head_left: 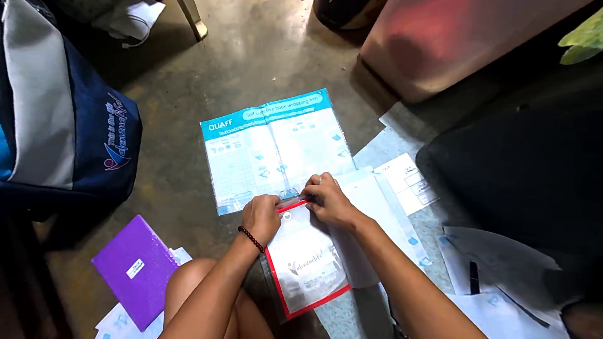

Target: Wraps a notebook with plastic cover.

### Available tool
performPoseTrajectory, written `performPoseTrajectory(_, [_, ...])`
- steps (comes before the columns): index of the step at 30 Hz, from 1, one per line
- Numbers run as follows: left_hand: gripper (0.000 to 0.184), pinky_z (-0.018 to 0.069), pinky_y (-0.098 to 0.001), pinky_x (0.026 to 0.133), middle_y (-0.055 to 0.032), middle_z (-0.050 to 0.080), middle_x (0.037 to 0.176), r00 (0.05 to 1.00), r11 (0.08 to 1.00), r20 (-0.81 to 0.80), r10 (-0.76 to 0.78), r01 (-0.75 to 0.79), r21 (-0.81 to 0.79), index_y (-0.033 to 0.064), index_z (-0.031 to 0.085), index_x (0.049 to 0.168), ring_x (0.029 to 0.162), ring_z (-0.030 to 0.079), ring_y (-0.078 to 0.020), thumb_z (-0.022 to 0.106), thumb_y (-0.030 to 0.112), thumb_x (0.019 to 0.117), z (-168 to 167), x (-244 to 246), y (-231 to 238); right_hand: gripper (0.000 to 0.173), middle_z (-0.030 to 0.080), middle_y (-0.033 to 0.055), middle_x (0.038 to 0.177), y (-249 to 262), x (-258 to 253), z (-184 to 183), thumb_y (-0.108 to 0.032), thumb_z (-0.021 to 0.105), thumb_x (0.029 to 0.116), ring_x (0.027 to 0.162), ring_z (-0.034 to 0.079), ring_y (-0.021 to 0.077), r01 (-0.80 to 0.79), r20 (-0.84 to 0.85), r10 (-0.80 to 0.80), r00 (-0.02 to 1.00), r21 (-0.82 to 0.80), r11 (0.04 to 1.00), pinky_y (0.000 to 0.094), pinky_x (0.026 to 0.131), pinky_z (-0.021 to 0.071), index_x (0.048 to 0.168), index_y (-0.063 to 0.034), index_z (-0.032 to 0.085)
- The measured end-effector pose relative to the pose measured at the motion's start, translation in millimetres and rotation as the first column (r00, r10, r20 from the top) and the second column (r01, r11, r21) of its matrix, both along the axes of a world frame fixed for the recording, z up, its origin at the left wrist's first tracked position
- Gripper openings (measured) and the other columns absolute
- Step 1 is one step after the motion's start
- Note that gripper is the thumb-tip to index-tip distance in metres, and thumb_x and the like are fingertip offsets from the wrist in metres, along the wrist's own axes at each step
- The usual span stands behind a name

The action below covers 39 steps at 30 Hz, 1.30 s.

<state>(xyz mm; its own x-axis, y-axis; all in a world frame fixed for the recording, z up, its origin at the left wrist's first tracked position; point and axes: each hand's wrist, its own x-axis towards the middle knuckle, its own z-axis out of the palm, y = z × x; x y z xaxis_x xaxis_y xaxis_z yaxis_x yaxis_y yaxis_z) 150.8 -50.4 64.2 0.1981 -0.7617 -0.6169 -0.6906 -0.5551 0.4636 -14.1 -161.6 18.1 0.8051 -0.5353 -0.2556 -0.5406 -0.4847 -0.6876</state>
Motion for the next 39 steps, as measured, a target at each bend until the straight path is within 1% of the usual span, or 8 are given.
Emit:
performPoseTrajectory(8, [0.025, 0.0481, -0.0451, 0.102, -0.0194, 0.069, 0.115, 1.000, 0.991, 0.024, -0.005, 0.008, -0.137, -0.0013, 0.071, 0.118, 0.115, 0.064, -0.0318, 0.058, 0.003, 0.0974, -11.8, -5.9, 15.0, 0.010, 0.068, 0.0145, 0.094, 15.6, -11.3, -35.8, -0.002, 0.067, 0.0874, 0.098, 0.060, 0.0356, 0.112, 0.298, -0.051, 0.953, -0.189, 0.976, 0.0549, 0.087, 0.0446, 0.088, -0.0013, 0.076])
performPoseTrajectory(11, [0.026, 0.0490, -0.0443, 0.101, -0.0199, 0.068, 0.116, 0.999, 0.979, 0.040, 0.003, 0.005, -0.203, -0.0017, 0.071, 0.119, 0.114, 0.064, -0.0327, 0.057, 0.004, 0.0980, -17.9, -9.7, 21.1, 0.016, 0.068, 0.0147, 0.098, 20.5, -14.0, -46.3, -0.005, 0.065, 0.0871, 0.099, 0.060, 0.0355, 0.165, 0.376, -0.067, 0.924, -0.233, 0.959, 0.0549, 0.086, 0.0450, 0.095, -0.0040, 0.079])
performPoseTrajectory(13, [0.026, 0.0483, -0.0455, 0.102, -0.0203, 0.068, 0.116, 0.999, 0.972, 0.050, -0.004, 0.016, -0.234, -0.0017, 0.071, 0.119, 0.115, 0.063, -0.0337, 0.056, 0.004, 0.0984, -19.9, -10.8, 23.6, 0.024, 0.067, 0.0143, 0.102, 23.5, -11.7, -46.9, -0.004, 0.061, 0.0859, 0.100, 0.059, 0.0349, 0.168, 0.392, -0.060, 0.918, -0.247, 0.954, 0.0552, 0.087, 0.0430, 0.101, -0.0070, 0.080])
performPoseTrajectory(17, [0.026, 0.0473, -0.0487, 0.100, -0.0206, 0.068, 0.115, 0.995, 0.962, 0.077, -0.056, 0.074, -0.263, -0.0014, 0.071, 0.118, 0.115, 0.062, -0.0366, 0.055, 0.001, 0.0970, -25.2, -11.5, 25.9, 0.026, 0.070, 0.0142, 0.106, 31.3, -6.5, -44.9, -0.001, 0.058, 0.0814, 0.108, 0.060, 0.0376, 0.132, 0.382, -0.009, 0.924, -0.298, 0.945, 0.0580, 0.091, 0.0425, 0.094, -0.0073, 0.079])
performPoseTrajectory(24, [0.023, 0.0506, -0.0455, 0.097, -0.0225, 0.069, 0.108, 0.995, 0.919, 0.100, 0.000, 0.039, -0.393, -0.0038, 0.073, 0.113, 0.108, 0.065, -0.0379, 0.059, 0.000, 0.0953, -35.2, -15.0, 33.5, 0.025, 0.073, 0.0136, 0.105, 37.7, -6.7, -49.2, -0.005, 0.057, 0.0873, 0.104, 0.064, 0.0365, 0.145, 0.393, 0.024, 0.919, -0.394, 0.908, 0.0542, 0.090, 0.0462, 0.100, -0.0057, 0.079])
performPoseTrajectory(32, [0.015, 0.0552, -0.0473, 0.088, -0.0218, 0.070, 0.099, 0.978, 0.837, 0.197, 0.065, 0.053, -0.545, -0.0049, 0.074, 0.102, 0.097, 0.069, -0.0385, 0.062, 0.001, 0.0936, -51.4, -24.5, 42.8, 0.021, 0.075, 0.0117, 0.102, 46.6, -6.0, -62.4, -0.007, 0.058, 0.0910, 0.102, 0.067, 0.0330, 0.193, 0.462, 0.062, 0.885, -0.483, 0.854, 0.0457, 0.092, 0.0500, 0.096, -0.0057, 0.079])
performPoseTrajectory(35, [0.019, 0.0563, -0.0489, 0.085, -0.0227, 0.070, 0.101, 0.967, 0.812, 0.248, 0.053, 0.103, -0.575, -0.0059, 0.073, 0.104, 0.098, 0.069, -0.0395, 0.058, -0.004, 0.0929, -51.4, -33.4, 42.9, 0.021, 0.075, 0.0128, 0.101, 47.1, -6.4, -66.2, -0.008, 0.059, 0.0917, 0.100, 0.067, 0.0334, 0.213, 0.498, 0.079, 0.864, -0.502, 0.838, 0.0446, 0.092, 0.0504, 0.096, -0.0057, 0.080])
performPoseTrajectory(39, [0.026, 0.0545, -0.0485, 0.089, -0.0219, 0.070, 0.109, 0.954, 0.849, 0.285, 0.091, 0.075, -0.523, -0.0065, 0.071, 0.115, 0.105, 0.068, -0.0386, 0.054, -0.005, 0.0949, -44.1, -44.1, 38.5, 0.021, 0.076, 0.0139, 0.102, 47.1, -6.3, -67.0, -0.010, 0.060, 0.0932, 0.098, 0.068, 0.0326, 0.206, 0.507, 0.120, 0.854, -0.541, 0.815, 0.0425, 0.092, 0.0508, 0.097, -0.0055, 0.080])
